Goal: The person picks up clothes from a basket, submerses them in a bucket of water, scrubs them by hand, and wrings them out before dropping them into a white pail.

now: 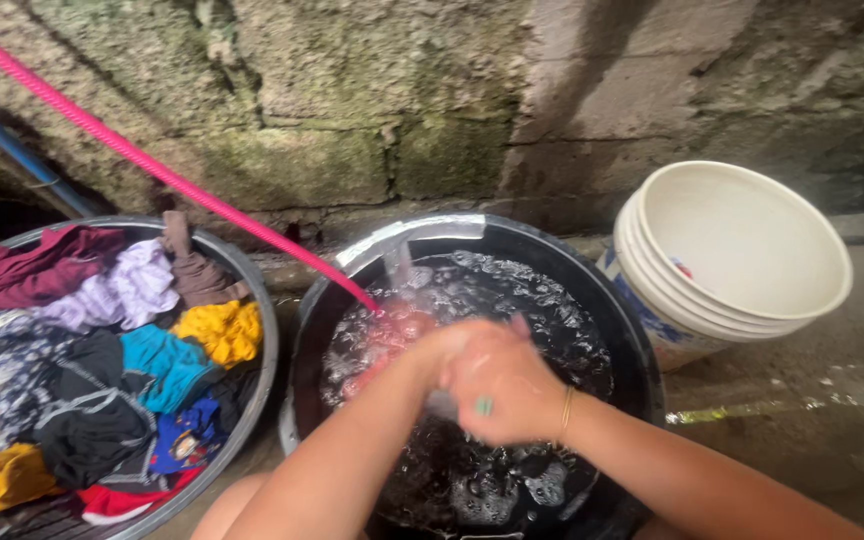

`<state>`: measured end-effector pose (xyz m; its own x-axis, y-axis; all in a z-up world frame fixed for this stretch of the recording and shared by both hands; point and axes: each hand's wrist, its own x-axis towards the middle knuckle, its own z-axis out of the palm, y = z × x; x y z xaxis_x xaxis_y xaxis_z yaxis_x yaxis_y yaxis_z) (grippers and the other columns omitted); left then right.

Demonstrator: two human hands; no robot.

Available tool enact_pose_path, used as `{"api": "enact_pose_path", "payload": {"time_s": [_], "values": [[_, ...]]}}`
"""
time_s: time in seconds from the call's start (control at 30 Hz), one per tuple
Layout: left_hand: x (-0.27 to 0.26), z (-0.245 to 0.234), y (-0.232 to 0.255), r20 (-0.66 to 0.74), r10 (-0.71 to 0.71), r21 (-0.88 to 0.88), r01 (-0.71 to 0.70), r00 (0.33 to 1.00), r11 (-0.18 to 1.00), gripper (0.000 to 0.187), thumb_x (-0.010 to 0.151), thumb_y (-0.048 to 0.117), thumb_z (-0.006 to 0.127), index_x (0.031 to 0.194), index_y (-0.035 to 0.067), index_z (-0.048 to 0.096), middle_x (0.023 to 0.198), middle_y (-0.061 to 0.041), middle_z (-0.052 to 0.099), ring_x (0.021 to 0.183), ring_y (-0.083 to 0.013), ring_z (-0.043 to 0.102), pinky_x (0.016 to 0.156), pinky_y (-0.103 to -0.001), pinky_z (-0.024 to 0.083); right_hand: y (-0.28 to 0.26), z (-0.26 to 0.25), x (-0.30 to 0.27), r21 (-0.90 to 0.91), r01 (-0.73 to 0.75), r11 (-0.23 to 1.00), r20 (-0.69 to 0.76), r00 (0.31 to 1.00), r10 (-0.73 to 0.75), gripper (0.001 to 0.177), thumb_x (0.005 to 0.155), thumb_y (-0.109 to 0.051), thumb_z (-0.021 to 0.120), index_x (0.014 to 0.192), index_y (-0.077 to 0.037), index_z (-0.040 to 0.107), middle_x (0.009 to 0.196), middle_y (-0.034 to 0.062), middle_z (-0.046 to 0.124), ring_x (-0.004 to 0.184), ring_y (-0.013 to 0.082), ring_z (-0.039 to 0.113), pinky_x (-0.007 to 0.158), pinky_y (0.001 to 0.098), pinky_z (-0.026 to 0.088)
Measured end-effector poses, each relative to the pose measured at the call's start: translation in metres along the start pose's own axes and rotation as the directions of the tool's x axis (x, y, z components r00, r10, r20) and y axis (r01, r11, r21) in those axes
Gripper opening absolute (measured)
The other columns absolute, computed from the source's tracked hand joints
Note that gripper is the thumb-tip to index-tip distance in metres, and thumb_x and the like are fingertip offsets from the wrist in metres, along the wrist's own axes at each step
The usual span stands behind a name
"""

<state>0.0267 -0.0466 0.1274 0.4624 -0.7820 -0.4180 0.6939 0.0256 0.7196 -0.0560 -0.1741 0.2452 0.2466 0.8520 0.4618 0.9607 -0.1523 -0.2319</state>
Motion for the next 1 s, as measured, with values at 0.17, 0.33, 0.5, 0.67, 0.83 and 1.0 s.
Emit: {"api": "enact_pose_path", "payload": {"time_s": [0.17, 0.33, 0.5, 0.67, 0.83, 1.0], "values": [[-0.054, 0.049, 0.059, -0.378, 0.087, -0.228, -0.184, 0.922, 0.956, 0.111, 0.08, 0.091, 0.02, 0.155, 0.01, 0.032, 0.156, -0.023, 0.046, 0.135, -0.0443, 0.05, 0.107, -0.07, 0.032, 0.064, -0.019, -0.044, 0.919, -0.314, 0.239, -0.218, 0.099, 0.971, 0.012, 0.094, -0.019, 0.07, 0.089, -0.009, 0.067, 0.087, 0.006, 0.066, 0.078, 0.0184, 0.063, 0.071, 0.0372, 0.053], [-0.072, 0.059, 0.074, -0.428, 0.077, -0.292, -0.219, 0.9, 0.931, 0.102, 0.081, 0.087, 0.02, 0.16, 0.023, 0.022, 0.169, -0.017, 0.018, 0.144, -0.0428, 0.039, 0.108, -0.082, 0.027, 0.117, -0.097, -0.122, 0.894, 0.409, 0.183, -0.05, -0.315, 0.948, 0.053, 0.096, -0.045, 0.055, 0.136, -0.011, 0.058, 0.123, 0.0064, 0.072, 0.12, 0.0248, 0.066, 0.107, 0.0482, 0.047], [-0.066, 0.022, 0.063, -0.512, -0.074, -0.317, -0.108, 0.856, 0.942, 0.095, 0.087, 0.082, 0.02, 0.161, 0.023, 0.026, 0.168, -0.018, 0.021, 0.145, -0.0442, 0.04, 0.108, -0.083, 0.026, 0.126, -0.089, -0.146, 0.819, 0.529, 0.223, 0.015, -0.407, 0.913, 0.064, 0.1, -0.043, 0.055, 0.152, -0.014, 0.03, 0.13, 0.019, 0.053, 0.131, 0.0397, 0.052, 0.117, 0.0572, 0.042], [-0.066, -0.04, 0.046, -0.721, -0.073, -0.265, -0.177, 0.689, 0.948, 0.087, 0.096, 0.076, 0.026, 0.161, 0.018, 0.032, 0.167, -0.025, 0.027, 0.141, -0.0507, 0.046, 0.107, -0.075, 0.019, 0.151, 0.001, -0.103, 0.974, -0.226, 0.018, 0.032, 0.217, 0.976, 0.032, 0.091, -0.009, 0.069, 0.121, 0.001, 0.061, 0.103, 0.0169, 0.07, 0.093, 0.0341, 0.074, 0.084, 0.0476, 0.063], [-0.051, -0.097, 0.004, -0.792, -0.159, -0.46, -0.403, 0.59, 0.791, 0.074, 0.103, 0.066, 0.031, 0.149, 0.009, 0.041, 0.143, -0.024, 0.062, 0.125, -0.0382, 0.062, 0.108, -0.061, 0.041, 0.177, 0.151, -0.049, 0.316, -0.828, 0.464, 0.185, 0.533, 0.826, 0.035, 0.083, -0.019, 0.076, 0.117, -0.016, 0.074, 0.122, 0.0097, 0.073, 0.106, 0.0271, 0.071, 0.097, 0.0437, 0.056], [-0.035, -0.114, -0.032, -0.804, -0.16, -0.419, -0.354, 0.573, 0.836, 0.059, 0.103, 0.056, 0.027, 0.109, 0.015, 0.068, 0.105, -0.007, 0.071, 0.093, -0.0253, 0.061, 0.09, -0.053, 0.047, 0.15, 0.251, -0.012, -0.281, -0.598, 0.75, 0.025, 0.777, 0.629, 0.084, 0.067, -0.018, 0.084, 0.148, -0.024, 0.059, 0.146, 0.0375, 0.048, 0.126, 0.0641, 0.05, 0.1, 0.0612, 0.042]]}}
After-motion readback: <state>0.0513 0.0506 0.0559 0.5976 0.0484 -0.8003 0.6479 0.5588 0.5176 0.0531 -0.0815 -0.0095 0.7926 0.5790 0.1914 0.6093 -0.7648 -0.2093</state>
